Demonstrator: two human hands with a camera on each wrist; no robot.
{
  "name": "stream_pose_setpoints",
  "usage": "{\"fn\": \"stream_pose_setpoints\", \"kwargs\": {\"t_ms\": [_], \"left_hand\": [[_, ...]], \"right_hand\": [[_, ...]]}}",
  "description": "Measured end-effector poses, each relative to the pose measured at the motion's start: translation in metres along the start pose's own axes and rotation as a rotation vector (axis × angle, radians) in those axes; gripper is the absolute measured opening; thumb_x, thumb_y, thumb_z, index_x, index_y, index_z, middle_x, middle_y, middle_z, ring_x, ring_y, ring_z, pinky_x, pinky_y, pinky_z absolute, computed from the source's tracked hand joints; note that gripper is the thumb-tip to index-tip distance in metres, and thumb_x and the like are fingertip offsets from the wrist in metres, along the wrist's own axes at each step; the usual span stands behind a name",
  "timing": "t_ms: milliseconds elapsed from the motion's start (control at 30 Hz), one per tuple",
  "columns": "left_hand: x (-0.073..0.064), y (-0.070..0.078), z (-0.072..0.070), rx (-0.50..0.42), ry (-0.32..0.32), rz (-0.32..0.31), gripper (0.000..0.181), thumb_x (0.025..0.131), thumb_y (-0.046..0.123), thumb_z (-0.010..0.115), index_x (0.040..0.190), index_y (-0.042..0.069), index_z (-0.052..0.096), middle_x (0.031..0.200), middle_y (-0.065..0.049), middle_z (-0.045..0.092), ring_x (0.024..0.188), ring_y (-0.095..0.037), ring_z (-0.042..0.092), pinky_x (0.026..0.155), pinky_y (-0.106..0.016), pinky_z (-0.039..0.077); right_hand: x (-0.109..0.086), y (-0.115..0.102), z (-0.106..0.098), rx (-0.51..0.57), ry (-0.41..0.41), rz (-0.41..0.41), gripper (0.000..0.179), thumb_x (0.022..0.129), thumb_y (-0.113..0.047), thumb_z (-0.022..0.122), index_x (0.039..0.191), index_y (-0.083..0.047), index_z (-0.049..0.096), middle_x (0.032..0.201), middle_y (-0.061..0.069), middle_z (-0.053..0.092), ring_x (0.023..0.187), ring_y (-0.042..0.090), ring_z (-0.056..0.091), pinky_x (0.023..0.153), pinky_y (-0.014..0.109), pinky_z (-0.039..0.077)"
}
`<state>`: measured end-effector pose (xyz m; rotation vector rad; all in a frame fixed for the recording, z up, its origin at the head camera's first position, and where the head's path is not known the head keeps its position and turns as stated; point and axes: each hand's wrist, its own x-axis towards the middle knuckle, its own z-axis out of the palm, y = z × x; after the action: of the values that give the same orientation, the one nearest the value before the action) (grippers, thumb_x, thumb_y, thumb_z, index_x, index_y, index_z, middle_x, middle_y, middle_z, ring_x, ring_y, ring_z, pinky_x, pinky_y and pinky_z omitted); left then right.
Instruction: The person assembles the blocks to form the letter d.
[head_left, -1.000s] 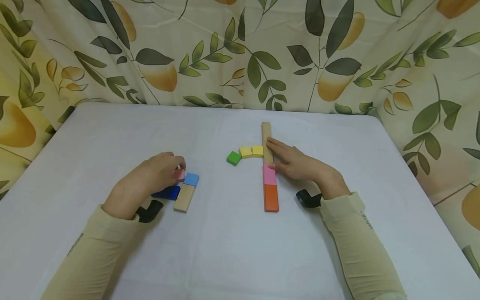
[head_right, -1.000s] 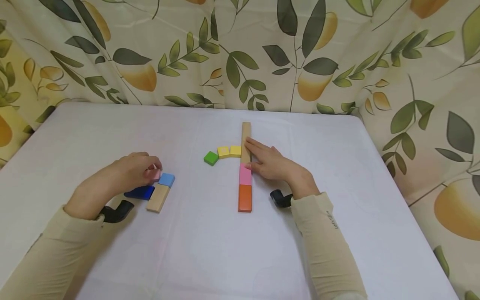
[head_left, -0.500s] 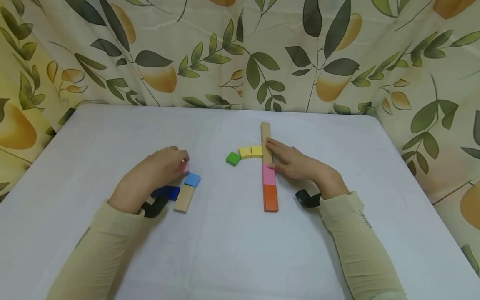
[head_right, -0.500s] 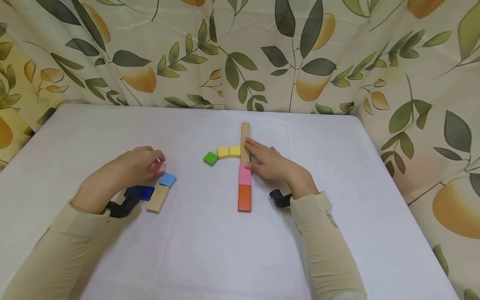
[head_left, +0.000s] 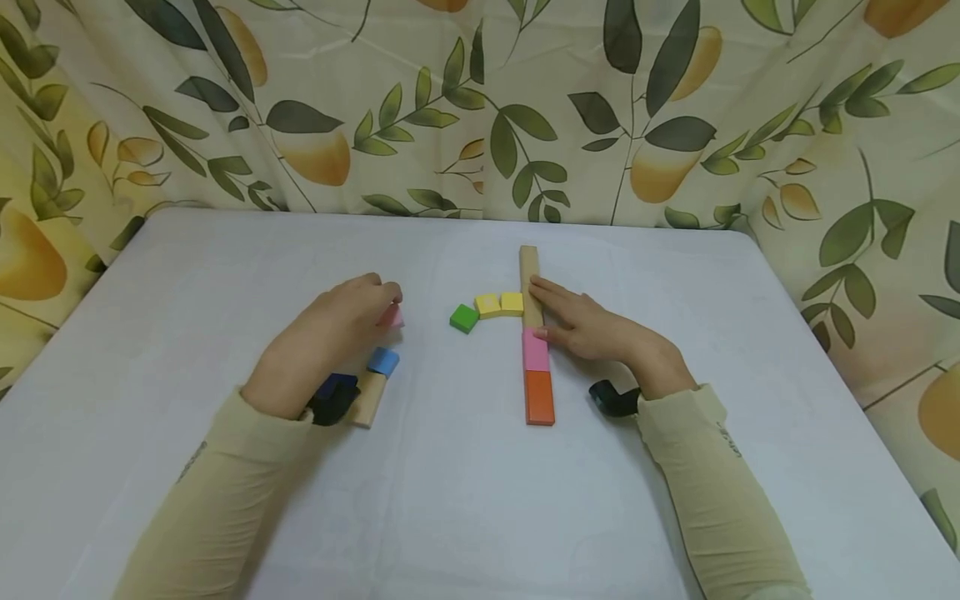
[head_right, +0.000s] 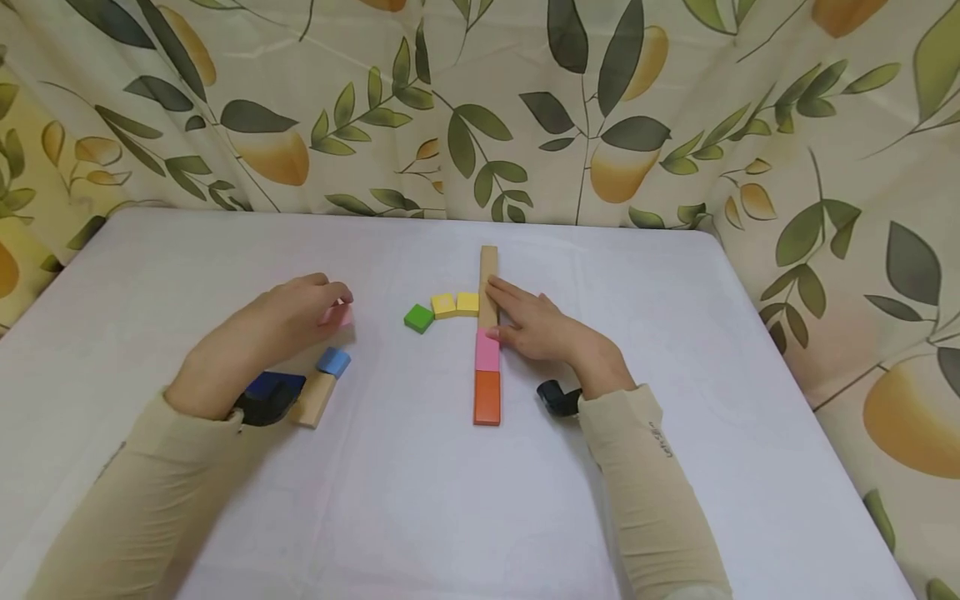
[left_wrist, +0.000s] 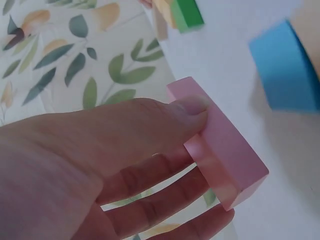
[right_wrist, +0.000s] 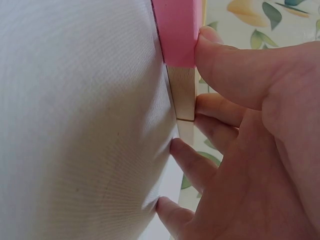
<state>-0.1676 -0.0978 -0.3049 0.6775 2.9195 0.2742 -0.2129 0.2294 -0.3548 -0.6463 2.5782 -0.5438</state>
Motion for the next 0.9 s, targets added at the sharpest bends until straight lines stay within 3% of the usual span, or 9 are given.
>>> {"fn": "stream_pose_setpoints", "kwargs": {"t_ms": [100,233,500,700,900], "left_hand": [[0.004,0.009,0.001,0.005,0.021,0.025,0.026,0.091,0.011,0.071,0.114,0.000,0.063,0.094,-0.012,0.062,0.081,-0.023,0.057,0.071,-0.033,0.052],[0.012,0.020,0.000,0.021,0.025,0.059,0.023,0.092,0.008,0.069,0.112,0.000,0.064,0.097,-0.014,0.063,0.083,-0.024,0.058,0.072,-0.035,0.053],[0.019,0.038,0.001,-0.024,-0.021,0.066,0.016,0.094,0.012,0.067,0.106,0.002,0.063,0.092,-0.010,0.059,0.082,-0.022,0.053,0.073,-0.030,0.049],[0.021,0.049,0.008,-0.031,-0.045,0.067,0.021,0.094,0.017,0.069,0.108,0.003,0.063,0.092,-0.008,0.059,0.082,-0.019,0.053,0.073,-0.026,0.048],[0.022,0.055,0.010,-0.054,-0.103,0.045,0.021,0.095,0.024,0.066,0.099,0.005,0.062,0.091,-0.007,0.057,0.084,-0.019,0.051,0.073,-0.027,0.046]], "right_hand": [[0.000,-0.001,0.000,0.006,-0.003,0.004,0.073,0.102,-0.028,0.053,0.159,-0.009,0.013,0.168,0.010,0.004,0.154,0.036,0.006,0.120,0.065,0.003],[0.000,-0.001,0.000,0.007,-0.005,0.008,0.073,0.102,-0.028,0.053,0.159,-0.009,0.013,0.168,0.009,0.004,0.154,0.035,0.006,0.120,0.065,0.003],[-0.001,-0.002,-0.001,0.011,-0.002,0.004,0.072,0.102,-0.028,0.052,0.159,-0.009,0.013,0.168,0.009,0.004,0.155,0.035,0.005,0.120,0.064,0.002],[0.000,-0.003,0.000,0.009,-0.007,0.005,0.072,0.102,-0.027,0.052,0.159,-0.009,0.012,0.168,0.009,0.004,0.155,0.036,0.005,0.121,0.064,0.001],[-0.001,-0.003,0.000,0.015,-0.004,0.015,0.072,0.102,-0.027,0.053,0.160,-0.010,0.013,0.168,0.009,0.004,0.155,0.035,0.005,0.121,0.064,0.001]]}}
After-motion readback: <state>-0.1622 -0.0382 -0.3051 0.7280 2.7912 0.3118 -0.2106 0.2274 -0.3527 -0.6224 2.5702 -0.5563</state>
